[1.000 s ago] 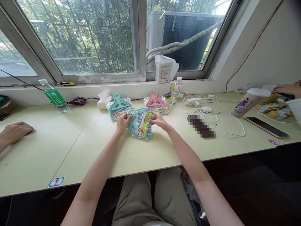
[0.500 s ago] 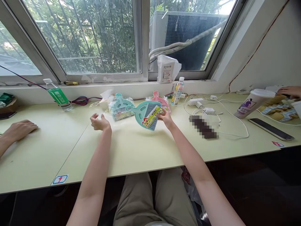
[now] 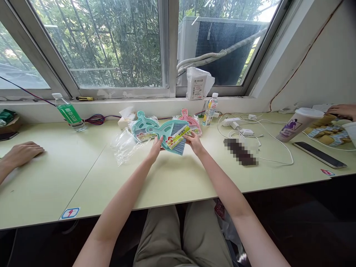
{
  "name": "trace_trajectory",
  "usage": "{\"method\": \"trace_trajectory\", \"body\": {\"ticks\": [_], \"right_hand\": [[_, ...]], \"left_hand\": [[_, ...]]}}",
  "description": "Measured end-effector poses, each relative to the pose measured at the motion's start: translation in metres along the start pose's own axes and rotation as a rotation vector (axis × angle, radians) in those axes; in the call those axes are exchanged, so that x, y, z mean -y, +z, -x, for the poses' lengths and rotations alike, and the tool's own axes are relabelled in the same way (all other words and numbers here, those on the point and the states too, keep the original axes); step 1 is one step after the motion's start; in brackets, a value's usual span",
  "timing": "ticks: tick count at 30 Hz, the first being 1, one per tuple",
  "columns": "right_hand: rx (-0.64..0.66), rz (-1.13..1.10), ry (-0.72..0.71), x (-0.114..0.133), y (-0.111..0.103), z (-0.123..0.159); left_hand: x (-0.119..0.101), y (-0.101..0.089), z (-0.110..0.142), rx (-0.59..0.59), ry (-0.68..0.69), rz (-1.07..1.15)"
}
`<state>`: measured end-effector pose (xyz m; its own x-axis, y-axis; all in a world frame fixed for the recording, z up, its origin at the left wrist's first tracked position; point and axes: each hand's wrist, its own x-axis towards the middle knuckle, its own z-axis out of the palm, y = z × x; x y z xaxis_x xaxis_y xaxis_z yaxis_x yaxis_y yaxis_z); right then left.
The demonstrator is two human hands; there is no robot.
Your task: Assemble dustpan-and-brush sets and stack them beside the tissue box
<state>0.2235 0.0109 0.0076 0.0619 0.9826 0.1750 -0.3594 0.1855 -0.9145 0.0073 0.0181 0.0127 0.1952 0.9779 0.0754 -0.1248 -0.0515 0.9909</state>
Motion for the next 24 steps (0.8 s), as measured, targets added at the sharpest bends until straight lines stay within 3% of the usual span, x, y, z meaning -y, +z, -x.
{"method": "trace_trajectory", "body": {"ticks": [4,6,10,15,16,19,21,24], "right_hand": [[-0.101,0.115,0.102,0.001,-0.007,-0.005],[-0.236,0.177,0.113,0.004,-0.016,-0.01],[-0.678,0.136,0.031,0.017,-0.048,-0.019],[-1.324,0.188,-0.093,0.041,-0.102,-0.012],[-1.387,0.203,-0.096,0.044,-0.11,-0.01],[-1.362,0.218,-0.003,0.046,-0.124,-0.009],[-1.197,0.272,0.042,0.045,-0.126,-0.013],[-1.0,0.409,-0.041,0.045,-0.126,-0.018]], "left_hand": [[0.005,0.001,0.003,-0.02,-0.025,0.003],[0.006,-0.001,0.003,-0.052,-0.022,-0.009],[0.008,0.0,0.003,-0.053,-0.056,-0.018],[0.01,0.01,0.011,0.079,-0.09,-0.088],[0.01,0.012,0.013,0.105,-0.098,-0.099],[0.01,0.016,0.016,0.166,-0.097,-0.092],[0.011,0.016,0.016,0.191,-0.074,-0.084],[0.012,0.013,0.014,0.202,-0.064,-0.098]]}}
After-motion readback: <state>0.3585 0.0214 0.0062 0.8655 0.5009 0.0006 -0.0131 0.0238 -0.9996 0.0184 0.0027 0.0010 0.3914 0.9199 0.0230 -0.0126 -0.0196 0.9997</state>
